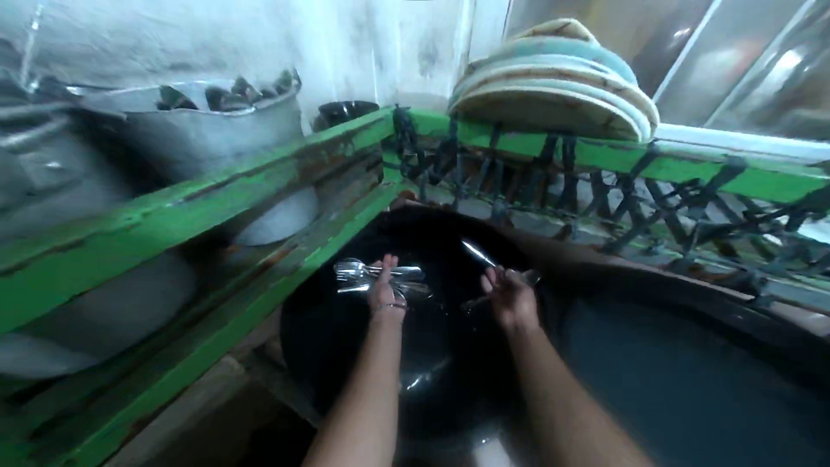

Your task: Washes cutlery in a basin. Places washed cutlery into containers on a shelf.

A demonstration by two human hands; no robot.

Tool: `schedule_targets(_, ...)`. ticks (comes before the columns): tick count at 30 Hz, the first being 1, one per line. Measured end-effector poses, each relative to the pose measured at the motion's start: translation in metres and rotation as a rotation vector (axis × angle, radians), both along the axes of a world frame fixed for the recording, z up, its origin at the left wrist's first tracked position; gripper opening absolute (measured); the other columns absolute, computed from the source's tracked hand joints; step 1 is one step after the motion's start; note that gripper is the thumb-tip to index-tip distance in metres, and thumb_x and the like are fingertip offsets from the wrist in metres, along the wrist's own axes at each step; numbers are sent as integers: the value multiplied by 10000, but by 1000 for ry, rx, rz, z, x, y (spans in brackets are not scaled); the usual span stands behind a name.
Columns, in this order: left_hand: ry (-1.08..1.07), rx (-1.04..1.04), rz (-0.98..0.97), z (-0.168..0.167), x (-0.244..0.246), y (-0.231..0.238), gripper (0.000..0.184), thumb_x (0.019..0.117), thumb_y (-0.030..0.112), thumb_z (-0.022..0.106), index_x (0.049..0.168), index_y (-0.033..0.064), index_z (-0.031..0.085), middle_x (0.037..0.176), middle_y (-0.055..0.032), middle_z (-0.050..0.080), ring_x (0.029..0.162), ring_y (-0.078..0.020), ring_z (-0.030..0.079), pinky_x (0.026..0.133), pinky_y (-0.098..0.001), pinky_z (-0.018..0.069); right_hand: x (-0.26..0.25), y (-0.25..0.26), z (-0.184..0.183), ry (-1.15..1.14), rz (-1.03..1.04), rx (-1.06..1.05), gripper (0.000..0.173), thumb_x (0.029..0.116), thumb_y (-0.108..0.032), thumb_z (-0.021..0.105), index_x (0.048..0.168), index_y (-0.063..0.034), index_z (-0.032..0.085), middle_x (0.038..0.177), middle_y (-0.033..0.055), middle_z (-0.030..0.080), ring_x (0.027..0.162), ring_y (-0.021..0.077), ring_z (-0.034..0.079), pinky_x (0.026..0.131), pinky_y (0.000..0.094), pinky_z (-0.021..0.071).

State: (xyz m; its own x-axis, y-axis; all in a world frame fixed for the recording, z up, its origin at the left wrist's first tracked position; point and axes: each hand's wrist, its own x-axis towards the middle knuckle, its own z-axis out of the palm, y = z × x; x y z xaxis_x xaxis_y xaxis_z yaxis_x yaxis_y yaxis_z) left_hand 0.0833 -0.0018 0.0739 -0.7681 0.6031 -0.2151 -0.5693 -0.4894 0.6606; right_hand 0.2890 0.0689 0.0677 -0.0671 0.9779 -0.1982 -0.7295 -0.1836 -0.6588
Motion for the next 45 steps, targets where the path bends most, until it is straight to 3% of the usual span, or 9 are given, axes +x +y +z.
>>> schedule_targets(3,-1,26,9,2,1,3,283,1028,95,606,1306,61,568,1257,-78,685,1150,-162,657,961,-362,547,-18,-15,-1,-86,75,18,149,1058,-148,428,956,-109,529,725,10,589,672,175,637,760,427,602)
schedule_targets(10,-3,60,-49,3,25,11,255,1064,148,550,1311,88,564,1258,-58,689,1159,-165,654,974,-383,540,-57,-57,6,-571,518,-18,263,1027,-313,641,1134,-74,615,667,1,495,447,81,426,405,233,412)
schedule_targets(18,-128,14,13,3,20,9,246,1118,175,418,1310,45,501,1212,-87,656,1088,-191,651,924,-389,548,-31,-20,4,-115,42,-97,422,1093,-258,486,1458,-65,400,1142,150,642,918,246,693,788,396,605)
schedule_targets(20,-165,-28,50,2,17,8,213,1118,164,411,1273,46,496,1121,-76,629,1014,-175,639,893,-367,549,-22,-15,4,-25,-21,-90,348,1110,-282,433,1400,-98,381,1025,109,654,850,232,710,770,413,621)
schedule_targets(24,-138,-30,3,-3,7,5,184,1107,102,403,1258,31,481,1102,-89,616,998,-180,648,900,-349,562,-19,-16,1,-591,9,142,266,1044,-140,573,1277,-24,522,931,82,590,600,127,534,542,303,506)
schedule_targets(27,38,-106,-18,2,-6,-1,304,1061,36,508,1361,-7,476,1216,-150,659,1055,-199,680,916,-354,569,-25,-14,-10,-1208,288,374,245,1003,-167,653,1208,-41,700,1168,163,713,1047,290,693,931,530,560)
schedule_targets(30,250,-253,-26,15,-18,-22,371,1009,22,613,1369,-11,528,1178,-157,703,970,-215,723,854,-360,606,-30,-18,-16,-1532,516,362,292,1005,-242,643,1261,-117,705,1184,194,714,1102,388,684,948,641,531)
schedule_targets(39,863,-1080,-632,0,-64,-67,445,1062,399,566,1265,8,625,973,-126,693,728,-187,609,716,-389,529,-33,-16,-21,-1846,747,227,411,1040,-248,588,1366,3,592,1338,275,621,1251,444,603,1029,643,477)
schedule_targets(45,758,-1080,-617,-1,-64,-67,352,1060,239,576,1302,-16,590,1092,-151,723,855,-230,724,805,-410,602,-66,-26,-15,-2033,845,358,406,1048,-220,563,1417,-50,563,1417,234,583,1295,431,575,1026,649,469)
